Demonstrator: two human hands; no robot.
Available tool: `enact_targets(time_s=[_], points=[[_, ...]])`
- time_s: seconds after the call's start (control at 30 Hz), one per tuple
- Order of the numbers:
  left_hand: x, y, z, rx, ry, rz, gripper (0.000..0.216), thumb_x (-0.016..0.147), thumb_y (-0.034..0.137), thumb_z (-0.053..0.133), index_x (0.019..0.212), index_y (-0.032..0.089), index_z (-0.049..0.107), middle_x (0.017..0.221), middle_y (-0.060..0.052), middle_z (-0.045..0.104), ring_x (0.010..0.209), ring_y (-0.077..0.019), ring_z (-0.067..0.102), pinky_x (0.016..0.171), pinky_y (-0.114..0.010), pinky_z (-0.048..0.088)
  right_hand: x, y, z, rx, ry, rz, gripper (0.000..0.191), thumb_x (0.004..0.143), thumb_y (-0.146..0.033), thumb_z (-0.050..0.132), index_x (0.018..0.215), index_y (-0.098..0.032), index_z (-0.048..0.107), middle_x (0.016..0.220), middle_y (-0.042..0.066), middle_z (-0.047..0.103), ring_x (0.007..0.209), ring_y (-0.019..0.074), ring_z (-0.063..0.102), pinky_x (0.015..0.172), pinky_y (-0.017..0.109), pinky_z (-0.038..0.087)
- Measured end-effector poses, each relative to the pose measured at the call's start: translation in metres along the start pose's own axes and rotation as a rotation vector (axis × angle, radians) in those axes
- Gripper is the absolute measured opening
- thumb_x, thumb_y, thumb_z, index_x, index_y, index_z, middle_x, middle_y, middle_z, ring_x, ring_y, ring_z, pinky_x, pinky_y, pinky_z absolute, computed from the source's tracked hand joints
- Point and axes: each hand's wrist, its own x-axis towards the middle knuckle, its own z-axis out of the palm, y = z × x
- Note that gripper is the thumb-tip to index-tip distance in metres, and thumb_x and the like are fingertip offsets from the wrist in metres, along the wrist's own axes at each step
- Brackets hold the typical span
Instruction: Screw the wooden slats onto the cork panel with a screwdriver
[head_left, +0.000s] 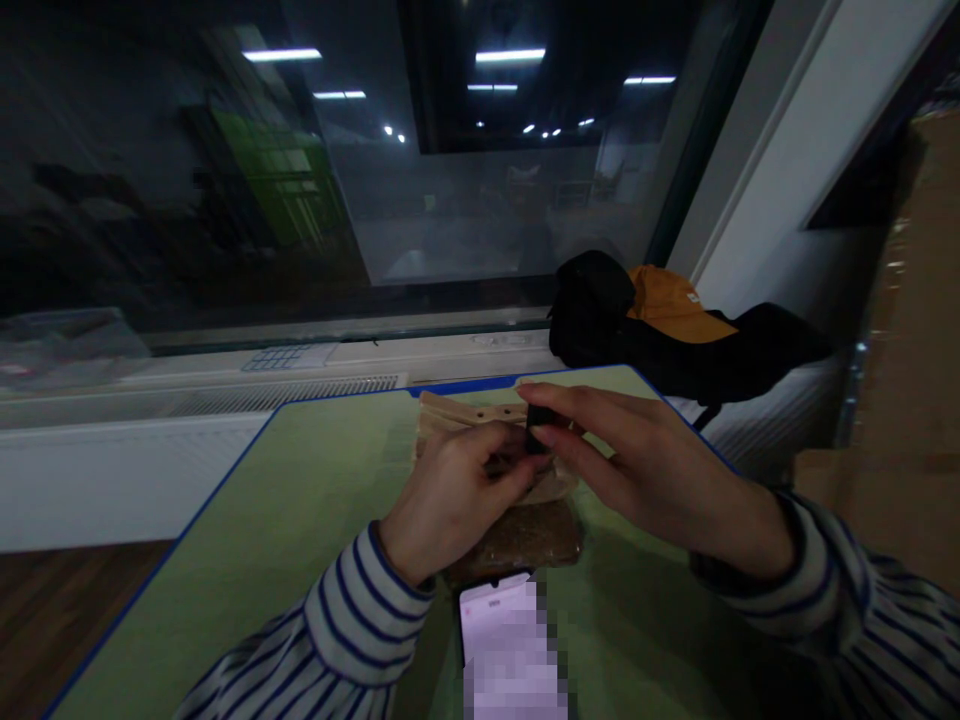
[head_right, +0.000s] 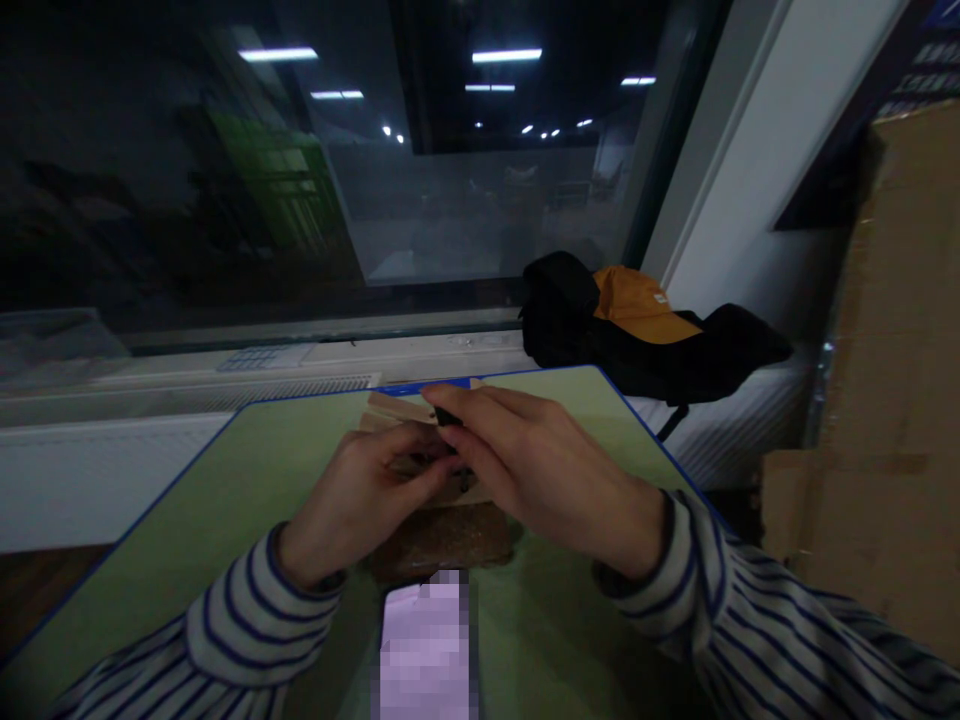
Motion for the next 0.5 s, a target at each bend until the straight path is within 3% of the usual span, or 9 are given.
enact_targets(time_s=[0.5], points=[[0.0011,0.0052,0.0013,0.05,-0.008,0.004,0.014,0.081,0.022,0.055,0.089,0.018,0.066,0.082,-0.002,0.071,0.072,-0.0155,0.065,0.065,-0.026,0.05,-0.0014,0.001,-0.0013,-0.024,0.027,0.0,0.031,0.089,-0.02,0.049,0.119,-0.015,0.05,0.114,0.009,0.064,0.101,0.0168,0.061,0.086,0.03,0.051]])
